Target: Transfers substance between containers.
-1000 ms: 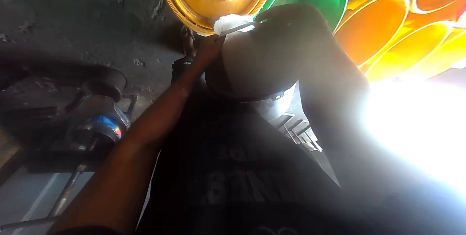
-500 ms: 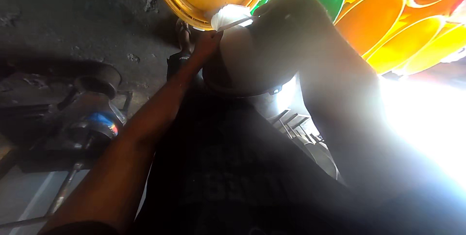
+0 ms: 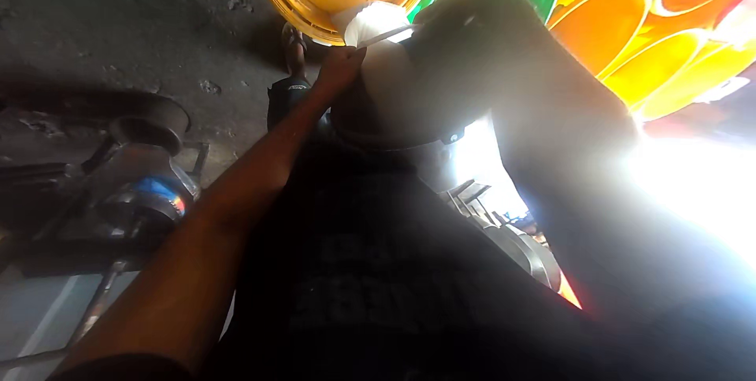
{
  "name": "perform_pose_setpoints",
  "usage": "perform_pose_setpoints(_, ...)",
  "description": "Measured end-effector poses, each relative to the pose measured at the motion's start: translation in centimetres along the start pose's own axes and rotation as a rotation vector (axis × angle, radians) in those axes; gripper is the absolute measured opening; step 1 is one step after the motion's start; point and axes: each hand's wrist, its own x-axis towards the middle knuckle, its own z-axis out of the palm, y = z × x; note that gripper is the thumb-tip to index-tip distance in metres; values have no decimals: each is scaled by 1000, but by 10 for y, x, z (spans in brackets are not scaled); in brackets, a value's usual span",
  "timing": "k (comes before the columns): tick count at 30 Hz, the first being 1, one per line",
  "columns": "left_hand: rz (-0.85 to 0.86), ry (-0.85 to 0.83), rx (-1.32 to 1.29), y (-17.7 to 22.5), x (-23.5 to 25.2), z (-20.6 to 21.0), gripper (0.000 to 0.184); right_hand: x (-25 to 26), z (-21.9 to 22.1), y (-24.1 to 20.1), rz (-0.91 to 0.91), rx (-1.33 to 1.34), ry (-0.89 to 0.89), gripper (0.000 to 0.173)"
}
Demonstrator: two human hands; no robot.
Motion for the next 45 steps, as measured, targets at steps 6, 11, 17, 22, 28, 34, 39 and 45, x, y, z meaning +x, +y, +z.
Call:
perform_pose_setpoints(6, -32, -47, -25, 4, 1, -3, 42, 1, -3, -7, 57, 77, -31, 11)
perform_pose_setpoints(11, -34, -93, -7, 8, 0, -7, 43, 6, -9, -18, 121, -58, -44, 12)
perform_pose_setpoints(17, -11, -149, 28, 8, 7, -7, 43, 6, -18, -25, 128, -53, -43, 9)
perform_pose_setpoints(22, 16, -151, 11, 6, 0, -5, 41, 4, -24, -32, 165, -204, -13, 11)
perform_pose_setpoints(28, 3, -189, 96, 14, -6, -5, 43, 13, -20, -48, 265, -253, -113, 9)
perform_pose_setpoints(34, -34, -148, -19, -7, -5, -7, 44, 8, 1, -52, 250, -50, -32, 16)
perform_pose_setpoints(39, -9, -148, -74, -17, -2, -5, 46, -19, 3, -49, -27, 256, -172, 19)
perform_pose_setpoints(45, 137, -200, -67, -27, 8, 3, 40, 6, -5, -57, 258, -196, -108, 17)
